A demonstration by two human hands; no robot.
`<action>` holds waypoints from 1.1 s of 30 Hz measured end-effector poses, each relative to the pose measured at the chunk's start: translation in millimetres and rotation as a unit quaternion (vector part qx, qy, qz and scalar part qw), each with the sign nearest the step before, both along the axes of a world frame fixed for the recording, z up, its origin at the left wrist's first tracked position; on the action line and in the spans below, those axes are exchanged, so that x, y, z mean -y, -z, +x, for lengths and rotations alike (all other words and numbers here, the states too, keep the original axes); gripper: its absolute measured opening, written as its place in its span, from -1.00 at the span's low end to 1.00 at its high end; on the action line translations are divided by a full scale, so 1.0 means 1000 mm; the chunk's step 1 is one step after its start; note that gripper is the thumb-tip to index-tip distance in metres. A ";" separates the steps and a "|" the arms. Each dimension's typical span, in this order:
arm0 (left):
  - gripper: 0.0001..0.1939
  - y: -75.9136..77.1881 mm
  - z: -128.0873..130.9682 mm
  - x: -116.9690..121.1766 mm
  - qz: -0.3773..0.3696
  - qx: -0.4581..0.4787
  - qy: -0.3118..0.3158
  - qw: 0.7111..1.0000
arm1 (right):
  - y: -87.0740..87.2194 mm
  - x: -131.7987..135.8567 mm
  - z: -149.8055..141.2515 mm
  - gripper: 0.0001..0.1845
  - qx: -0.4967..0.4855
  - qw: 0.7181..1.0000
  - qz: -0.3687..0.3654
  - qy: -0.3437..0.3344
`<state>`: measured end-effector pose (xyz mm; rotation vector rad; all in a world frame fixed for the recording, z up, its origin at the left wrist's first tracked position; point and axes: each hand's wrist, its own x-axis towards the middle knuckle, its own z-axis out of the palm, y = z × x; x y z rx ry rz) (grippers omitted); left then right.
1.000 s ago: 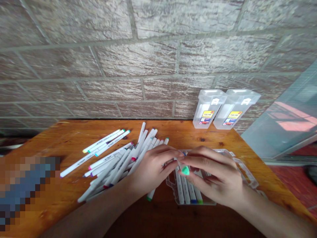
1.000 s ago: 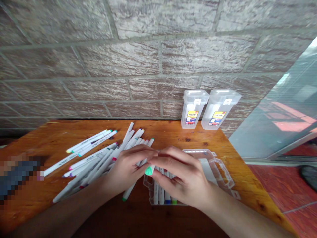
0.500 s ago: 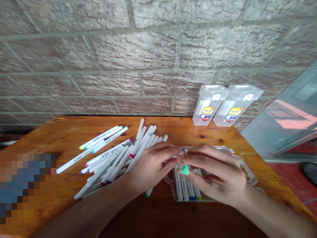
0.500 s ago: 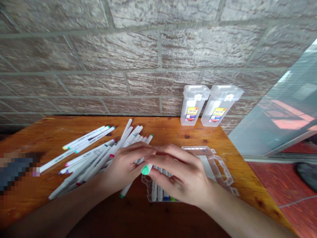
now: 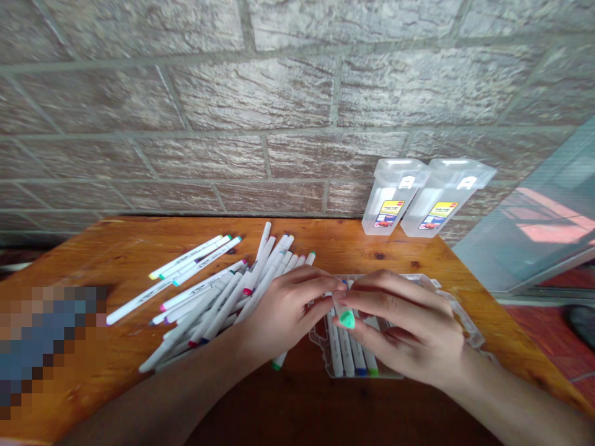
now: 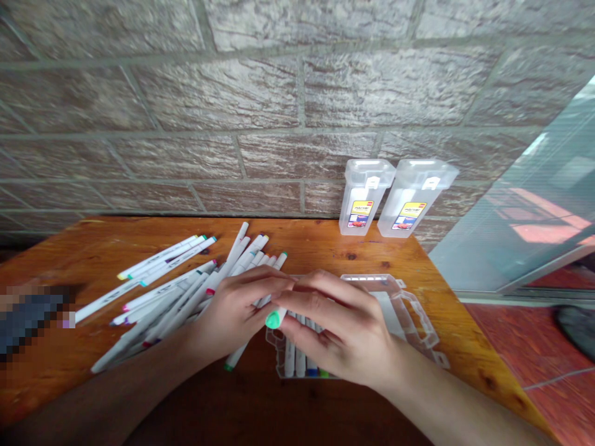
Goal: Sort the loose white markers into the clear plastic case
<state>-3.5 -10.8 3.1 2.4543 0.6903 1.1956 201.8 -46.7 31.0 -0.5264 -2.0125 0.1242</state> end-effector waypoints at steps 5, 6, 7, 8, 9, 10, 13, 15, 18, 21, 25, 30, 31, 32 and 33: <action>-0.88 0.000 0.000 0.000 0.002 0.003 0.003 1.000 | 0.000 -0.001 0.000 -0.79 0.000 1.000 0.001 0.002; -0.88 0.000 0.000 0.000 0.001 0.003 0.004 1.000 | 0.000 -0.001 0.000 -0.78 0.000 1.000 0.001 0.003; -0.88 0.000 0.000 0.000 -0.002 0.002 0.004 1.000 | 0.000 -0.001 0.000 -0.78 0.000 1.000 0.001 0.003; -0.88 0.000 0.000 0.001 -0.004 0.000 0.003 1.000 | 0.000 -0.001 0.000 -0.77 0.001 1.000 0.001 0.004; -0.88 0.000 0.000 0.001 -0.007 -0.002 0.003 1.000 | 0.000 -0.001 0.000 -0.76 0.001 1.000 0.000 0.004; -0.88 0.000 0.000 0.001 -0.010 -0.003 0.002 1.000 | 0.000 -0.001 0.000 -0.76 0.002 1.000 -0.001 0.005; -0.89 -0.001 0.000 0.001 -0.011 -0.003 0.002 1.000 | -0.001 0.000 0.000 -0.75 0.000 1.000 0.000 0.004; -0.89 -0.001 0.000 0.001 -0.010 -0.003 0.003 1.000 | -0.002 0.000 0.000 -0.74 -0.001 1.000 0.001 0.003; -0.89 0.000 0.000 0.001 -0.009 -0.002 0.001 1.000 | -0.002 0.000 0.000 -0.74 0.000 1.000 0.000 0.003; -0.90 0.000 0.000 0.001 -0.007 -0.002 -0.001 1.000 | -0.002 0.000 0.000 -0.76 -0.002 1.000 0.002 0.003; -0.90 -0.001 0.000 0.001 -0.003 -0.004 -0.002 1.000 | -0.001 0.000 0.001 -0.77 0.000 1.000 0.002 0.004; -0.88 0.000 0.000 0.001 -0.009 -0.005 0.002 1.000 | -0.001 0.000 0.000 -0.77 0.002 1.000 0.003 0.004; -0.88 0.000 0.000 0.001 -0.011 -0.007 0.003 1.000 | -0.001 0.000 0.000 -0.77 0.003 1.000 0.002 0.004; -0.89 0.000 0.000 0.000 -0.011 -0.007 0.003 1.000 | -0.001 0.000 0.000 -0.77 0.004 1.000 0.002 0.005; -0.89 0.000 0.000 0.001 -0.012 -0.009 0.002 1.000 | -0.001 0.000 0.000 -0.76 0.005 1.000 0.002 0.005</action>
